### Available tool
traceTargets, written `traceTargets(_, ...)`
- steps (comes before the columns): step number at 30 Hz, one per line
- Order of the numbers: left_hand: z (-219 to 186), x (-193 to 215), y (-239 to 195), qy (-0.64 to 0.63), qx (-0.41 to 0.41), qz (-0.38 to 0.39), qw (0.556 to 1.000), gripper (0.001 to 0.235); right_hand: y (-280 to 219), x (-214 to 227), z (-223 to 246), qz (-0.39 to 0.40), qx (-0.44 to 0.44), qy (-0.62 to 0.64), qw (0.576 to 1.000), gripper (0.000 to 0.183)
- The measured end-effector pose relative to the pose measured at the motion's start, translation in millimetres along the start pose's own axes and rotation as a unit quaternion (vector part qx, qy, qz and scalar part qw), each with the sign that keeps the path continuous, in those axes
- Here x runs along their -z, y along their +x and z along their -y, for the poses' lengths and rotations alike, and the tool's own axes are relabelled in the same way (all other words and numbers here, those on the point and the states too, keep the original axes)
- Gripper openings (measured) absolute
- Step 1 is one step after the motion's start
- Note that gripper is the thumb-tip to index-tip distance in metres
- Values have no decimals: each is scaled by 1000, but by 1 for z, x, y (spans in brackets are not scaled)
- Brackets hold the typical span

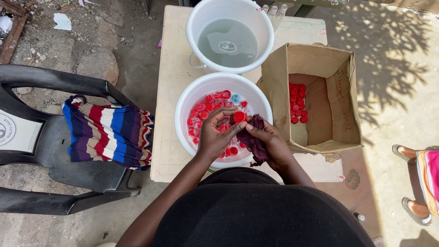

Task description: Drying wet red bottle caps with a cloth and placing them into a cardboard box

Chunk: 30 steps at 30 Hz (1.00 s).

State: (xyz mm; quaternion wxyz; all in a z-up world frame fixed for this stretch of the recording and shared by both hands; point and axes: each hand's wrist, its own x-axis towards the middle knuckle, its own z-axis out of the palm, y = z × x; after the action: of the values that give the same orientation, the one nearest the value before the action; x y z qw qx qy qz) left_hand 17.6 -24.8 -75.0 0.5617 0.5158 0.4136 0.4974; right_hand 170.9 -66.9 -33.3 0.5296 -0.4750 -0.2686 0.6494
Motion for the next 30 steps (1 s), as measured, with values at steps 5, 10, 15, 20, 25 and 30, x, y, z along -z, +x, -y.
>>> traceTargets(5, -18, 0, 1, -81, 15, -60, 995, 40, -9, -19, 21, -106, 62, -9, 992, 17)
traceTargets(10, -9, 4, 1, -40, 26, -68, 997, 44, -12, -9, 23, -88, 159, -12, 983, 18)
traceTargets(15, -28, -11, -8, 80, -40, -3, 996, 47, -12, -24, 29, 43, 356, -382, 852, 22)
traceTargets(20, -6, -8, -7, -29, -45, 44, 998, 58, -18, -17, 23, 2, 280, -300, 912, 20)
traceTargets(25, 12, -6, -10, -125, -19, 74, 989, 70, 8, 17, -8, 2, 152, -172, 973, 18)
traceTargets(30, 7, -15, -12, -112, 59, 25, 992, 63, -9, -9, 6, -30, 208, -222, 952, 13)
